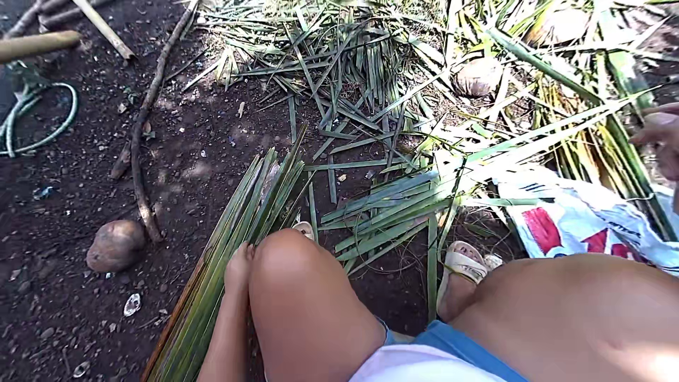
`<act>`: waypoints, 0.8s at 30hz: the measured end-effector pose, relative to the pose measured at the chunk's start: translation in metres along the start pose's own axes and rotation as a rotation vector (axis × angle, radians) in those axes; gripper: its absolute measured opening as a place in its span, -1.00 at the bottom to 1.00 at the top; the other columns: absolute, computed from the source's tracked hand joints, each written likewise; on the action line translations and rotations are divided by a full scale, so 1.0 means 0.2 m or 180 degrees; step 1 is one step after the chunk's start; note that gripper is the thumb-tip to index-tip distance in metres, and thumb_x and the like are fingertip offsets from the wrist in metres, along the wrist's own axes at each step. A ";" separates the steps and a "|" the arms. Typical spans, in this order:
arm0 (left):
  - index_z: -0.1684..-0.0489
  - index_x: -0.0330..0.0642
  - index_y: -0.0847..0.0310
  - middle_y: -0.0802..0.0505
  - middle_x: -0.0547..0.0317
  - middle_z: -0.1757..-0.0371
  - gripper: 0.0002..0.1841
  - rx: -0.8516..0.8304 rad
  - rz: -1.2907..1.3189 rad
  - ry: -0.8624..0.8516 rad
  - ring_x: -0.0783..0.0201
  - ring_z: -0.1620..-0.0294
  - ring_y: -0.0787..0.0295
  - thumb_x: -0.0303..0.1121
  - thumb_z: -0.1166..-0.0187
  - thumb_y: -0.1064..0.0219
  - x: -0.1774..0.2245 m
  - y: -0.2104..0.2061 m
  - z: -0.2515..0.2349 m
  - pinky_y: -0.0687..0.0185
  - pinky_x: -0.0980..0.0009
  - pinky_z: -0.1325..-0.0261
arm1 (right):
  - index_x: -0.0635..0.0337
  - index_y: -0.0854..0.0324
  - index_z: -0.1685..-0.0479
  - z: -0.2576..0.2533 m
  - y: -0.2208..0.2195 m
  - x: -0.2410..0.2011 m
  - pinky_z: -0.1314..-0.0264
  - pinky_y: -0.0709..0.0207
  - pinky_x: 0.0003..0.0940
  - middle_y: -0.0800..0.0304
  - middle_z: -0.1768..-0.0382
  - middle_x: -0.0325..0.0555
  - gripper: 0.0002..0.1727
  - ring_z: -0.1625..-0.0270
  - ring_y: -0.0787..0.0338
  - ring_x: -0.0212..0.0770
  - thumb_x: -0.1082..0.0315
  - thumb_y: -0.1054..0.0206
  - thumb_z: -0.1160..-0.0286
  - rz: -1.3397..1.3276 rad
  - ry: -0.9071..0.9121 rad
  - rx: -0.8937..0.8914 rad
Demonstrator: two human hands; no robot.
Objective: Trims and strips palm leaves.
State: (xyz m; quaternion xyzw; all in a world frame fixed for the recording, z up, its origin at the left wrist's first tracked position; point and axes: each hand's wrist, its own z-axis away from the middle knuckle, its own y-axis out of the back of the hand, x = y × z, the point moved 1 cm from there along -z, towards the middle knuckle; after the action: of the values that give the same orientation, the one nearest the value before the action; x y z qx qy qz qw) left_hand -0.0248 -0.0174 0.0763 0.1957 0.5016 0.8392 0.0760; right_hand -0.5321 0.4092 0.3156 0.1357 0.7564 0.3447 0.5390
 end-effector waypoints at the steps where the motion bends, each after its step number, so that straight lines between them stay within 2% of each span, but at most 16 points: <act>1: -0.61 -0.10 -0.50 -0.77 -0.21 -0.38 -0.51 0.0110 -0.0058 -0.0074 -0.22 -0.36 -0.75 -0.10 -0.91 0.10 0.07 0.11 0.02 -0.57 -0.27 -0.40 | 0.37 -0.55 -0.25 -0.02 -0.04 -0.12 0.24 -0.50 -0.43 -0.68 0.14 -0.01 -0.58 0.35 -0.56 -0.39 0.15 -0.11 -0.81 0.0338 0.0484 -0.0226; 2: -0.62 -0.11 -0.49 -0.77 -0.24 -0.38 -0.50 0.0208 -0.0137 -0.0159 -0.26 -0.39 -0.72 -0.08 -0.92 0.11 0.16 0.26 0.05 -0.52 -0.31 -0.42 | 0.46 -0.57 -0.27 -0.01 -0.09 -0.27 0.03 -0.59 0.03 -0.73 -0.01 0.31 -0.53 0.17 -0.70 0.00 0.16 -0.12 -0.79 0.0601 0.0966 -0.0387; 3: -0.60 -0.13 -0.52 -0.78 -0.27 -0.35 -0.48 0.0336 -0.0268 -0.0303 -0.30 -0.37 -0.73 -0.05 -0.91 0.12 0.27 0.40 0.09 -0.51 -0.35 -0.39 | 0.46 -0.65 -0.22 0.00 -0.14 -0.42 0.00 -0.54 0.37 -0.73 -0.05 0.46 -0.57 0.08 -0.75 0.31 0.20 -0.16 -0.77 0.0799 0.1423 -0.0482; 4: -0.54 -0.16 -0.58 -0.81 -0.28 -0.29 -0.47 0.0514 -0.0406 -0.0529 -0.31 -0.32 -0.76 -0.02 -0.91 0.10 0.38 0.54 0.13 -0.52 -0.38 -0.34 | 0.43 -0.71 -0.15 0.02 -0.19 -0.57 0.05 -0.50 0.55 -0.74 -0.08 0.49 -0.68 0.03 -0.76 0.49 0.32 -0.23 -0.73 0.0946 0.1850 -0.0567; 6: -0.33 -0.21 -0.72 -0.88 -0.27 -0.11 -0.46 0.1044 -0.0662 -0.1250 -0.32 -0.17 -0.84 0.01 -0.87 0.05 0.58 0.77 0.18 -0.61 -0.39 -0.18 | 0.20 -0.78 -0.23 0.03 -0.29 -0.73 0.13 -0.59 0.54 -0.73 -0.27 0.30 -0.71 -0.04 -0.80 0.47 0.38 -0.41 -0.59 0.1176 0.2406 -0.0739; 9: 0.00 -0.24 -0.83 -0.92 -0.18 0.19 -0.47 0.1912 -0.0844 -0.2621 -0.25 0.13 -0.92 0.01 -0.81 -0.01 0.87 1.04 0.23 -0.72 -0.33 0.10 | -0.04 -0.65 -0.51 -0.01 -0.40 -0.75 0.01 -0.69 0.39 -0.62 -0.49 0.13 -0.44 -0.25 -0.78 0.32 0.21 -0.57 -0.47 0.1318 0.2532 -0.0908; 11: 0.14 -0.22 -0.85 -0.91 -0.09 0.30 -0.45 0.2377 -0.0944 -0.3351 -0.13 0.23 -0.92 0.05 -0.76 -0.04 1.08 1.19 0.26 -0.75 -0.19 0.16 | -0.02 -0.62 -0.54 -0.05 -0.41 -0.67 -0.10 -0.69 0.36 -0.68 -0.40 0.10 -0.38 -0.27 -0.78 0.24 0.15 -0.60 -0.43 0.1262 0.2280 -0.1064; 13: 0.25 -0.23 -0.85 -0.91 -0.06 0.34 -0.50 0.2666 -0.1092 -0.3811 -0.11 0.23 -0.90 0.03 -0.70 -0.15 1.27 1.34 0.31 -0.72 -0.16 0.12 | 0.04 -0.75 -0.31 -0.08 -0.38 -0.57 -0.15 -0.67 0.33 -0.84 -0.11 0.04 -0.58 -0.13 -0.84 0.13 0.17 -0.55 -0.50 0.1077 0.1834 -0.1417; 14: 0.26 -0.20 -0.85 -0.91 -0.04 0.29 -0.54 0.2929 -0.1158 -0.3935 -0.11 0.14 -0.89 0.02 -0.67 -0.21 1.37 1.39 0.33 -0.67 -0.17 -0.02 | 0.10 -0.81 -0.06 -0.10 -0.37 -0.52 -0.11 -0.66 0.30 -0.87 0.08 0.02 -0.74 -0.01 -0.85 0.08 0.18 -0.52 -0.54 0.0932 0.1606 -0.1596; 15: 0.18 -0.14 -0.86 -0.91 -0.04 0.12 -0.59 0.3230 -0.1141 -0.3969 -0.14 -0.10 -0.83 0.02 -0.65 -0.27 1.46 1.42 0.36 -0.53 -0.22 -0.28 | 0.15 -0.80 0.06 -0.11 -0.36 -0.48 -0.09 -0.63 0.29 -0.86 0.19 0.03 -0.78 0.06 -0.84 0.07 0.18 -0.47 -0.59 0.0736 0.1346 -0.1761; 16: -0.02 -0.09 -0.84 -0.84 -0.10 -0.21 -0.61 0.3414 -0.1029 -0.3943 -0.20 -0.46 -0.63 0.02 -0.64 -0.31 1.55 1.43 0.40 -0.25 -0.30 -0.58 | 0.17 -0.80 0.05 -0.11 -0.35 -0.46 -0.13 -0.60 0.28 -0.85 0.19 0.05 -0.75 0.05 -0.82 0.06 0.16 -0.43 -0.63 0.0490 0.1024 -0.1881; 17: -0.22 -0.06 -0.78 -0.66 -0.19 -0.52 -0.58 0.3521 -0.0815 -0.3921 -0.26 -0.71 -0.33 0.03 -0.64 -0.32 1.64 1.42 0.43 0.02 -0.35 -0.72 | 0.18 -0.79 -0.01 -0.11 -0.34 -0.46 -0.18 -0.59 0.23 -0.85 0.16 0.06 -0.72 0.03 -0.81 0.02 0.13 -0.40 -0.66 0.0218 0.0703 -0.1946; 18: -0.31 -0.05 -0.72 -0.50 -0.21 -0.67 -0.55 0.3576 -0.0444 -0.3877 -0.26 -0.81 -0.14 0.03 -0.65 -0.31 1.73 1.36 0.46 0.13 -0.33 -0.76 | 0.17 -0.77 -0.07 -0.10 -0.33 -0.46 -0.17 -0.61 0.15 -0.84 0.11 0.05 -0.70 0.04 -0.80 -0.04 0.12 -0.38 -0.68 -0.0079 0.0402 -0.1947; 20: -0.37 -0.08 -0.68 -0.43 -0.08 -0.74 -0.57 0.3138 0.0578 -0.3522 -0.09 -0.81 -0.18 -0.03 -0.72 -0.21 1.87 1.12 0.53 -0.06 -0.21 -0.74 | 0.16 -0.68 -0.19 -0.06 -0.33 -0.51 0.21 -0.54 -0.22 -0.74 0.17 -0.08 -0.67 0.33 -0.61 -0.28 0.11 -0.32 -0.72 -0.0690 -0.0095 -0.1826; 22: -0.55 -0.11 -0.56 -0.51 0.08 -0.71 -0.48 0.1555 0.1311 -0.2931 0.10 -0.70 -0.40 0.01 -0.80 -0.08 1.96 0.81 0.59 -0.31 -0.05 -0.69 | 0.17 -0.60 -0.27 -0.02 -0.36 -0.56 0.56 -0.33 -0.49 -0.65 0.35 -0.19 -0.66 0.61 -0.40 -0.44 0.13 -0.28 -0.75 -0.1313 -0.0532 -0.1666; 24: -0.69 -0.18 -0.38 -0.60 -0.06 -0.62 -0.41 -0.0221 0.1591 -0.2590 0.05 -0.60 -0.56 0.00 -0.83 -0.08 2.04 0.57 0.63 -0.43 -0.02 -0.64 | 0.18 -0.52 -0.31 0.00 -0.39 -0.60 0.62 -0.34 -0.53 -0.60 0.42 -0.19 -0.65 0.67 -0.38 -0.43 0.15 -0.26 -0.78 -0.1850 -0.0911 -0.1547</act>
State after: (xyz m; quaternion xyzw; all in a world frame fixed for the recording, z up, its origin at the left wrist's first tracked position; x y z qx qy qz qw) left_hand -0.3378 0.1623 0.3314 0.6203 0.3404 0.7033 0.0686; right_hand -0.4735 0.2826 0.3494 -0.1686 0.5771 0.3244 0.7302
